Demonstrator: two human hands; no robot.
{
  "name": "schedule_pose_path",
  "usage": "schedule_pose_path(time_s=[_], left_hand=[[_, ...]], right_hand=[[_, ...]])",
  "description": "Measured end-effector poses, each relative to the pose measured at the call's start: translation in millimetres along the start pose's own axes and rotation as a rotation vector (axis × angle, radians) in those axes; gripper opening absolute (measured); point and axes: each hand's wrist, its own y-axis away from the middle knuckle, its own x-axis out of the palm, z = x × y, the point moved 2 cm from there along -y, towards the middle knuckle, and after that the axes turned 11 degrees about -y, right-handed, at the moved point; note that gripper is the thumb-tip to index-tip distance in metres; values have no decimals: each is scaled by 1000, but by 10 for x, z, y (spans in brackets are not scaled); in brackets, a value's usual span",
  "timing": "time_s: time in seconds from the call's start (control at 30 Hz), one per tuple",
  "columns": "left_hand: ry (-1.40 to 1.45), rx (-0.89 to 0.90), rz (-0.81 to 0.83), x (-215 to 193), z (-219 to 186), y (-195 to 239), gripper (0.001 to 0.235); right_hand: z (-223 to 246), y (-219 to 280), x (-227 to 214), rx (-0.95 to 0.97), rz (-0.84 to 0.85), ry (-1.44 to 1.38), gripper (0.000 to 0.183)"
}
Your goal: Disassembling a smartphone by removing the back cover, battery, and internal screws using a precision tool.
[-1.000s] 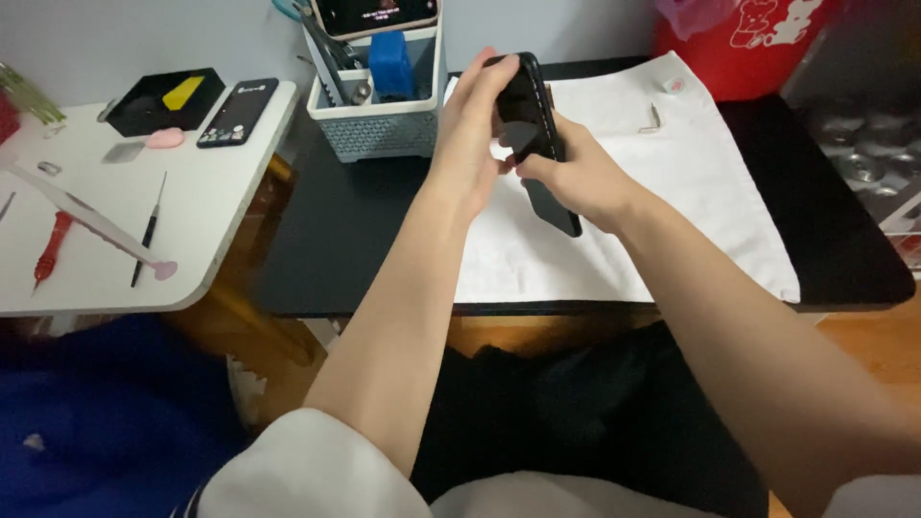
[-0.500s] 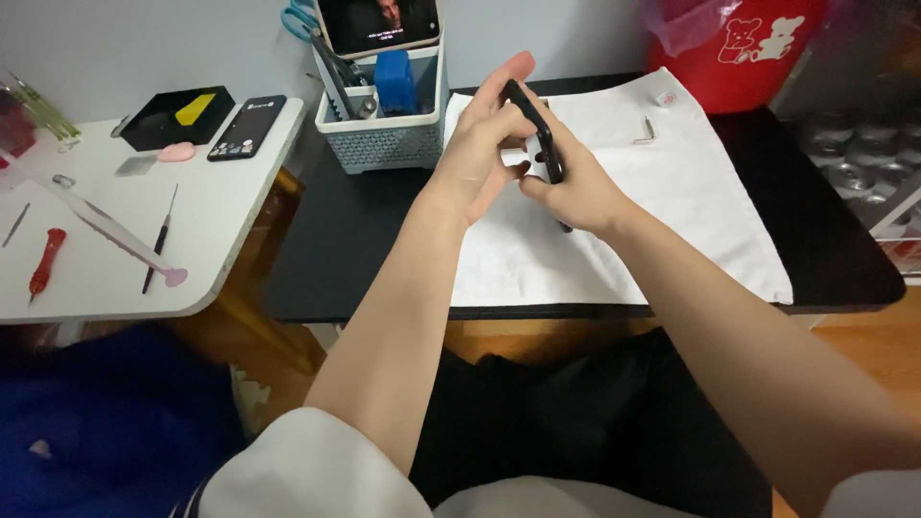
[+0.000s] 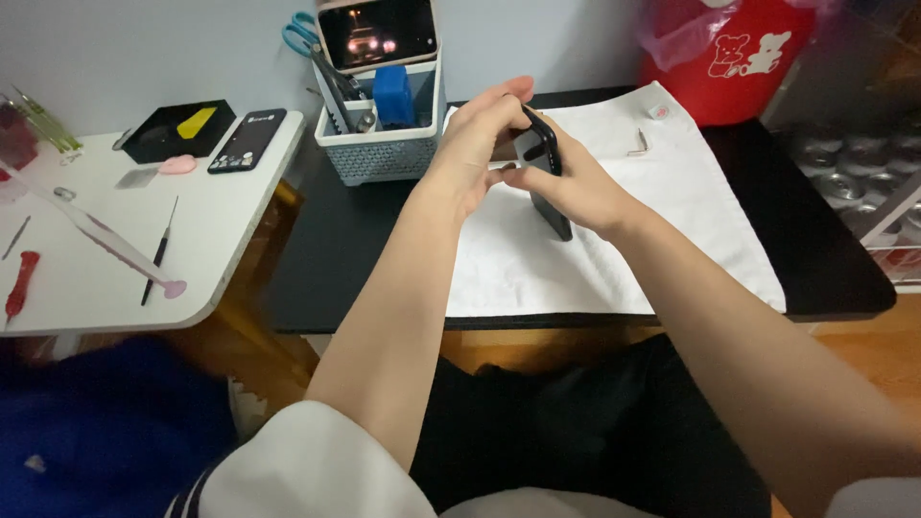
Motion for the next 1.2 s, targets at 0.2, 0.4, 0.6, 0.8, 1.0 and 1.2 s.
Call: schedule_pose_path(time_s=[0.2, 0.4, 0.6, 0.8, 1.0, 1.2], left_hand=[[79, -3, -17, 74, 11, -111, 50], [82, -41, -41, 136, -56, -112, 56], [123, -32, -47, 140, -71, -179, 55], [112, 95, -7, 95, 184, -615, 43], [91, 85, 5, 178, 119, -575, 48], [8, 105, 12, 217, 81, -521, 41]], right_hand=[[17, 41, -81, 99, -127, -58, 50], [141, 35, -42, 64, -86, -169, 75], [67, 11, -131, 172, -199, -190, 73], [-11, 15, -240, 112, -208, -218, 75], [-373, 28, -471, 88, -238, -276, 65], [-245, 101, -416, 70, -262, -305, 59]])
